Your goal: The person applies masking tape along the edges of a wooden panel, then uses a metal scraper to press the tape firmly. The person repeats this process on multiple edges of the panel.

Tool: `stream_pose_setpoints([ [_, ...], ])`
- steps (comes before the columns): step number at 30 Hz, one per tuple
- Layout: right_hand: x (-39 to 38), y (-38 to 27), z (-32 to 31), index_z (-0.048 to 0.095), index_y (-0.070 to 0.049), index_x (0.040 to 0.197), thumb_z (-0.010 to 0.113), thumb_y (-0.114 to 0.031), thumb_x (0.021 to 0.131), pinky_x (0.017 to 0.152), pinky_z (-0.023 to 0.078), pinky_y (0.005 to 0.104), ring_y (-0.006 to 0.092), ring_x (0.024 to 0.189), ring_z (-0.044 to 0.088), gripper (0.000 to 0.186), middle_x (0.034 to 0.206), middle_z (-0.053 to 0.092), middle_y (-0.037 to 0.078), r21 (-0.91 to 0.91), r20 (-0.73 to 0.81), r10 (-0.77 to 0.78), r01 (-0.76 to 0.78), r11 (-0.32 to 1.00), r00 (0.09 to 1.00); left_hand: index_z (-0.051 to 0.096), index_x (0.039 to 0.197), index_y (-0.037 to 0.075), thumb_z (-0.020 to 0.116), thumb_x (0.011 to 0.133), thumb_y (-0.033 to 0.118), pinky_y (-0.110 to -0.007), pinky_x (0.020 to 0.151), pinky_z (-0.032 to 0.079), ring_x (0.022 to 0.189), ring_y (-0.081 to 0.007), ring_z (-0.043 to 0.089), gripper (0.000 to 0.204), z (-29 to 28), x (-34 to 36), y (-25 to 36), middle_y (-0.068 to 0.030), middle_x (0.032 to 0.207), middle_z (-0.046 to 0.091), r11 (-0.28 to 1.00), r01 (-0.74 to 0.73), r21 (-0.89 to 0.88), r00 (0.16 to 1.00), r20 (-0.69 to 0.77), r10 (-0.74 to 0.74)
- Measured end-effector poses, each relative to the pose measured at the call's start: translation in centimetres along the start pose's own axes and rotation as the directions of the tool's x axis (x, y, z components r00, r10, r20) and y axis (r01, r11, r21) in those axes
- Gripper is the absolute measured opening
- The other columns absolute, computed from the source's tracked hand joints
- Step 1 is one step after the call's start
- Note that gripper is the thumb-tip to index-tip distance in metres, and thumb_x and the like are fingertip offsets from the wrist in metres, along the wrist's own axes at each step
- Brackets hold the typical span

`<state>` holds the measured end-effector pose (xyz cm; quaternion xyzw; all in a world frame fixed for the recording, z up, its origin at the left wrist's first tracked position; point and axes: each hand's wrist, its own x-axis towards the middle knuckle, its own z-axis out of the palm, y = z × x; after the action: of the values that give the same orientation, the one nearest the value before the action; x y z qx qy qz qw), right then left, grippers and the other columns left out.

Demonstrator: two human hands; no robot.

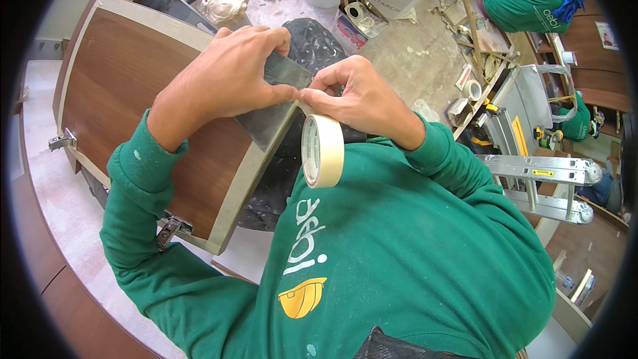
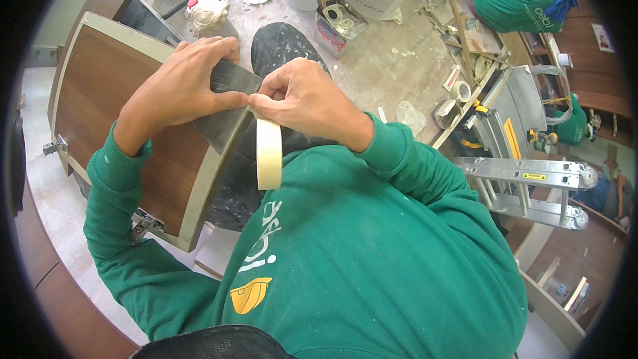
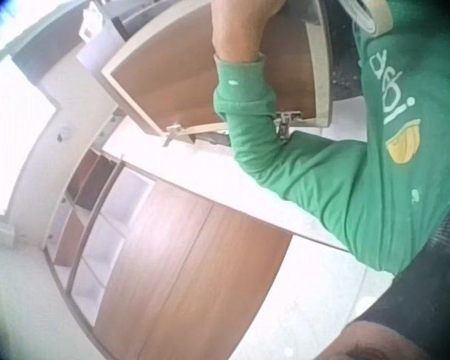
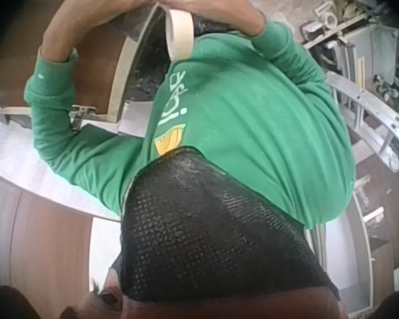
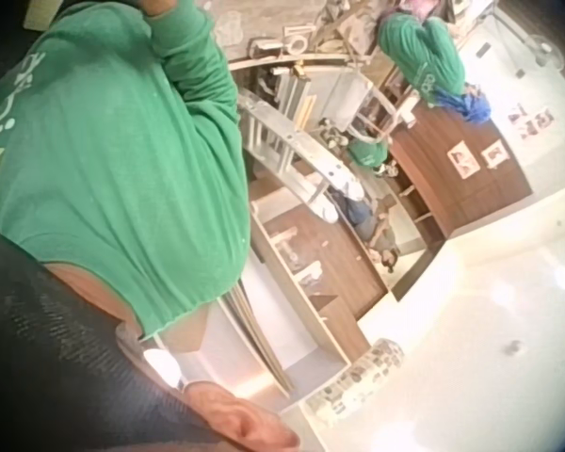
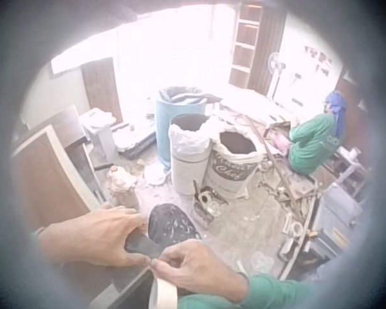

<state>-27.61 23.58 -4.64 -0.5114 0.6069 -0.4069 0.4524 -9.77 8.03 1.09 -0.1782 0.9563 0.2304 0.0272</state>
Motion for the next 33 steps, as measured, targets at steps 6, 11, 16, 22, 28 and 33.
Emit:
stream_pose_setpoints([
  [6,-0.3,0.2,0.1,0.074,0.002,0.083,0.073,-0.02,0.099,0.053,0.037,0.0244,0.0017,0.062,0.049,0.028,0.067,0.061,-0.005,0.192,0.072,0.109,-0.121,0.974,0.991,0.064,0.121,0.004,0.083,0.079,0.037,-0.043,0.107,0.041,0.118,-0.0335,0.062,0.057,0.1,0.0,0.0,-0.0166,0.115,0.068,1.0,-0.01,0.003,1.0,-0.007,0.01],
  [11,-0.2,0.1,0.7,0.072,0.002,0.076,0.071,-0.018,0.091,0.052,0.043,0.032,0.0093,0.053,0.053,0.025,0.058,0.06,0.005,0.096,-0.03,0.05,-0.047,0.994,0.998,0.067,0.119,0.005,0.084,0.079,0.036,-0.042,0.113,0.038,0.123,-0.0339,0.059,0.054,-0.1,0.1,0.1,-0.0173,0.118,0.067,1.0,0.012,0.006,0.999,0.029,-0.013],
  [16,-0.7,-0.6,1.3,0.07,-0.001,0.074,0.072,-0.018,0.087,0.054,0.044,0.0364,0.0248,0.051,0.054,0.021,0.061,0.061,0.012,-0.238,-0.136,-0.152,0.117,0.964,0.979,0.068,0.12,0.005,0.085,0.079,0.037,-0.043,0.114,0.038,0.124,-0.035,0.058,0.055,0.0,0.0,-0.1,-0.0188,0.12,0.066,1.0,0.014,0.004,0.999,0.037,-0.015],
  [22,-0.9,-0.3,1.8,0.075,-0.012,0.08,0.079,-0.023,0.087,0.071,0.041,0.038,0.0218,0.061,0.06,0.014,0.061,0.062,0.003,-0.657,-0.103,-0.433,0.265,0.705,0.895,0.069,0.122,0.005,0.084,0.079,0.037,-0.042,0.115,0.038,0.127,-0.0354,0.058,0.055,0.0,0.0,-0.1,-0.0197,0.123,0.066,1.0,0.02,0.006,0.999,0.036,-0.02],
  [28,-1.3,-1.8,1.4,0.078,-0.01,0.079,0.077,-0.027,0.084,0.074,0.047,0.0403,0.0289,0.065,0.066,0.017,0.066,0.069,0.011,-0.56,-0.088,-0.213,0.129,0.819,0.973,0.069,0.121,0.004,0.084,0.08,0.038,-0.042,0.114,0.039,0.125,-0.0344,0.06,0.056,0.0,0.0,0.0,-0.0181,0.12,0.068,1.0,0.023,0.006,0.999,0.038,-0.024],
  [33,-1.2,-2.0,1.5,0.075,-0.01,0.077,0.076,-0.025,0.084,0.074,0.047,0.0408,0.0288,0.066,0.067,0.017,0.065,0.068,0.009,-0.511,-0.089,-0.153,0.087,0.855,0.984,0.069,0.121,0.003,0.083,0.08,0.038,-0.042,0.113,0.039,0.123,-0.0333,0.06,0.056,0.1,0.0,-0.1,-0.0174,0.119,0.068,1.0,0.021,0.002,0.999,0.027,-0.021],
])
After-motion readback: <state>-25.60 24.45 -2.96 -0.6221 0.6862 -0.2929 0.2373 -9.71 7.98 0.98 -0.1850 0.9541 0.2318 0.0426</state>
